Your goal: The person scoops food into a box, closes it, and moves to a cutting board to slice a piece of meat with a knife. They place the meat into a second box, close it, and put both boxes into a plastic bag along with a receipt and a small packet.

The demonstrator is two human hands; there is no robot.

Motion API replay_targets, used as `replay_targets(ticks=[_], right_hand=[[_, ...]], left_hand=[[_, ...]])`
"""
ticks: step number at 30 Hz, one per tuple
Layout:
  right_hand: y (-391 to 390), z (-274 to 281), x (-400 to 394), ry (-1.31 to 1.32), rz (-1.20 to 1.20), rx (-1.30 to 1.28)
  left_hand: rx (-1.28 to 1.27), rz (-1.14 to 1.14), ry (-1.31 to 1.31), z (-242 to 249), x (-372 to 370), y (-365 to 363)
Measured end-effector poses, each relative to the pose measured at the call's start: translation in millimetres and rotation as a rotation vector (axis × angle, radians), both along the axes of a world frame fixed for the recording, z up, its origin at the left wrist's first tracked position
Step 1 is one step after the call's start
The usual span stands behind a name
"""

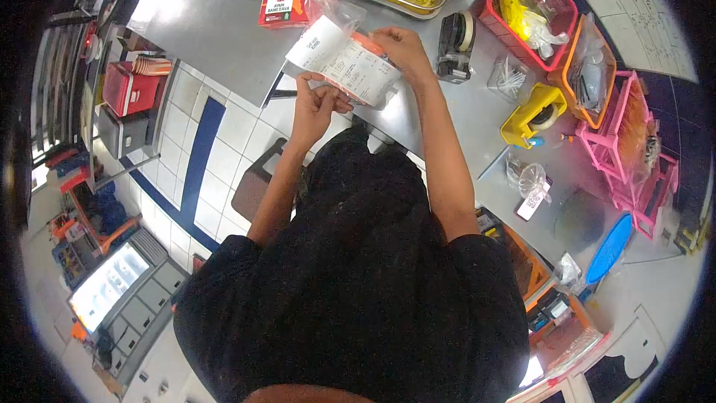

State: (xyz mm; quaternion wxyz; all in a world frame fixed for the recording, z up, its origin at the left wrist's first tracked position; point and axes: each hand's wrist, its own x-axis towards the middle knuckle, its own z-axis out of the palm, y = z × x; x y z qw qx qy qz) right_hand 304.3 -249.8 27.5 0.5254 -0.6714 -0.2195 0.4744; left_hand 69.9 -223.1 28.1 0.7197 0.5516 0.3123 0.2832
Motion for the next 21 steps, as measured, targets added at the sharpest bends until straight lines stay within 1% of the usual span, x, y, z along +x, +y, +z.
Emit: replay_targets(ticks=[2, 3, 5, 6, 9, 10, 12, 13, 14, 15, 16, 17, 18, 19, 20, 21], right_hand=[[1.6, 9.3, 6.3, -0.055, 0.101, -0.085], [1.7, 12.4, 9.1, -0.082, 0.151, -0.129], [5.1, -3.0, 16.8, -0.07, 0.201, -0.127], [7.0, -4.6, 18.8, -0.063, 0.226, -0.126], [3.3, -8.0, 20.0, -0.08, 0.239, -0.111], [0.4, 0.9, 17.5, -0.072, 0.255, -0.138], [-10.9, 15.6, 11.0, -0.053, 0.271, -0.195], [-32.8, -15.5, 0.4, -0.053, 0.298, -0.018], [-45.5, -36.4, -11.4, -0.077, 0.328, -0.046], [-62.5, -29.8, -36.7, -0.103, 0.239, -0.067], [-71.3, 3.6, -52.6, -0.261, 0.38, -0.27], [-85.6, 10.9, -70.9, -0.099, 0.372, -0.266], [-104.2, -28.7, -102.3, -0.12, 0.194, -0.268], [-114.0, -14.3, -115.3, 0.024, 0.124, -0.19], [-123.3, 2.0, -128.3, 0.169, 0.054, -0.114], [-130.5, 24.5, -132.0, 0.261, 0.039, -0.185]], left_hand=[[0.038, -0.044, 0.028, -3.3, -3.1, 5.5], [0.118, -0.049, 0.085, -6.2, -5.8, 9.2], [0.283, -0.062, 0.197, -11.7, -12.0, 20.9], [0.224, -0.052, 0.202, -9.9, -12.7, 27.4], [0.405, 0.076, 0.318, -0.8, -16.0, 33.9], [0.378, 0.146, 0.341, 6.6, -13.5, 30.4], [0.336, 0.123, 0.255, -20.8, -28.4, 36.6], [0.311, 0.064, 0.205, -37.9, -29.0, 43.5], [0.292, -0.032, 0.28, -46.6, -38.6, 50.5], [0.276, -0.128, 0.354, -49.8, -46.1, 55.6], [0.028, -0.104, 0.364, -35.2, -40.8, 58.8], [-0.187, -0.178, 0.289, -24.6, -42.2, 70.2], [-0.212, -0.273, 0.246, -24.7, -38.1, 78.9], [-0.238, -0.365, 0.205, -25.6, -33.7, 86.8], [-0.132, -0.521, 0.349, -29.5, -23.1, 100.2], [-0.099, -0.596, 0.325, -21.6, -1.9, 99.0]])
